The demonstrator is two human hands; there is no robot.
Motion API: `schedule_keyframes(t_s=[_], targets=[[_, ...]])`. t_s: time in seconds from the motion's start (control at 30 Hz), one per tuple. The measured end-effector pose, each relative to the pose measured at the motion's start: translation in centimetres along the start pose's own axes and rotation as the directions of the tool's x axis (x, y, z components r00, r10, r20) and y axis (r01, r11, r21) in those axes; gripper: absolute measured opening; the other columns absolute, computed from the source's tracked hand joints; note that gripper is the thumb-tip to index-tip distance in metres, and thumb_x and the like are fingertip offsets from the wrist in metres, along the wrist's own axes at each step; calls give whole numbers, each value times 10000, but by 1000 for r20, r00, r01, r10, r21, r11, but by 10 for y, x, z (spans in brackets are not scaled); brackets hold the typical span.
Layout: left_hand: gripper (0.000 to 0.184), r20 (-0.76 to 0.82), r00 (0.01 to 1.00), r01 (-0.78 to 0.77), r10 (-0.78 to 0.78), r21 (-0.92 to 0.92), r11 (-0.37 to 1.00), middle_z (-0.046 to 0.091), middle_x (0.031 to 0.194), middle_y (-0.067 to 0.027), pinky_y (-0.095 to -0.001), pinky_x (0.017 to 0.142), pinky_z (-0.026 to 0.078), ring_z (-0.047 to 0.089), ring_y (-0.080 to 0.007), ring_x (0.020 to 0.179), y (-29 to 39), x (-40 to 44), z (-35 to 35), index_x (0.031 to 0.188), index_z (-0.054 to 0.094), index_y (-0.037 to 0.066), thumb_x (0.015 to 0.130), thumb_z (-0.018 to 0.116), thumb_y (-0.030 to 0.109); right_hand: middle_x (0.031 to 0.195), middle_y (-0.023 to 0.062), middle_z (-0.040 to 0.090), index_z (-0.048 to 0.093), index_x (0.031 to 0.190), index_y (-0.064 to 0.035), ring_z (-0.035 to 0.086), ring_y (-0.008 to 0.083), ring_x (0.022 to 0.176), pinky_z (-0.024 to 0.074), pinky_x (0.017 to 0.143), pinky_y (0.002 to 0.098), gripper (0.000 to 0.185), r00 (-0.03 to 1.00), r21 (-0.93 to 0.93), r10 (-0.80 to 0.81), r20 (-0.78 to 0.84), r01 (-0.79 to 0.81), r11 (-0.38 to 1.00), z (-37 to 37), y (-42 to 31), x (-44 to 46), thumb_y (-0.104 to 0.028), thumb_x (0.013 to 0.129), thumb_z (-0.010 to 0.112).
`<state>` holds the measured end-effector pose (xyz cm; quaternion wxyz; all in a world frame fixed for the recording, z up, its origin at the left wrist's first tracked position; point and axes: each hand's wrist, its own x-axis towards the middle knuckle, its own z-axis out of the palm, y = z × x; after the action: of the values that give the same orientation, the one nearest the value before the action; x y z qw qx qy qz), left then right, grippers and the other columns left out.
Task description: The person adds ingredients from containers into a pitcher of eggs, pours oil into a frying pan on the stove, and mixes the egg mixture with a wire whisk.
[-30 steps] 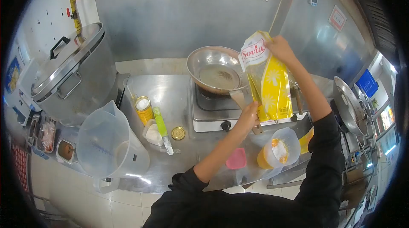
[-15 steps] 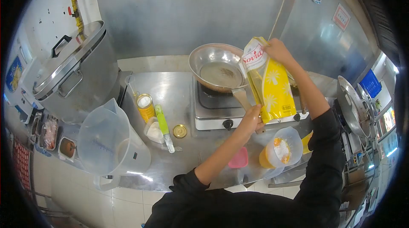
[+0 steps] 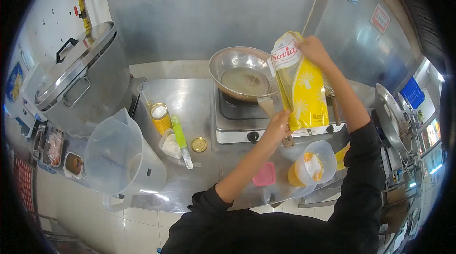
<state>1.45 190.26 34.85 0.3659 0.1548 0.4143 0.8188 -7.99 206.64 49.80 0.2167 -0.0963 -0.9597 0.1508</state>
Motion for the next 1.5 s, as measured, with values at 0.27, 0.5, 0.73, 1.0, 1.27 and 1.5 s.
schedule_keyframes(t_s=[0.27,0.5,0.73,1.0,1.27,1.5], targets=[[437,-22,1000,11,-11,-11,1000,503,1118,-128,-302,819,448,549,-195,965,-1,-6,6,1161,367,13,897,357,361,889,247,561,577,845,75,552,362,856,423,740,382,408,996,-75,26,90,-19,997,6,7,7,-308,706,595],[447,-21,999,28,-28,2,1000,501,1122,-120,-305,829,442,543,-192,974,-4,-5,3,1170,362,14,898,346,369,904,244,564,580,854,70,555,362,859,427,741,385,409,999,-117,-36,33,40,992,12,14,8,-311,705,598],[446,-21,999,36,-35,35,999,506,1116,-124,-299,844,431,534,-179,993,-7,-3,-2,1169,367,13,902,335,369,845,249,576,607,800,49,559,369,832,432,734,399,333,999,-67,-22,-48,19,998,15,17,5,-270,706,588],[470,-7,985,-172,172,-4,985,424,1243,-83,-309,985,268,384,-187,1175,16,-1,-24,1245,344,17,911,329,346,690,216,588,585,760,74,589,328,677,434,626,391,341,975,263,11,-220,48,964,-44,-44,-13,-266,742,570],[474,-94,842,-523,531,95,847,284,1348,-123,-282,1002,197,254,-203,1251,21,-113,-29,1291,271,-29,912,367,239,686,175,607,586,760,65,606,263,620,457,573,337,328,934,567,-167,-316,326,756,-9,-147,10,-263,744,569],[429,-193,736,-563,649,359,745,328,1314,-175,-350,987,238,311,-258,1221,6,-200,-50,1223,369,-46,892,333,226,767,196,613,622,787,6,604,339,749,482,655,405,244,955,196,-147,-257,200,960,128,-223,44,-212,751,519]])
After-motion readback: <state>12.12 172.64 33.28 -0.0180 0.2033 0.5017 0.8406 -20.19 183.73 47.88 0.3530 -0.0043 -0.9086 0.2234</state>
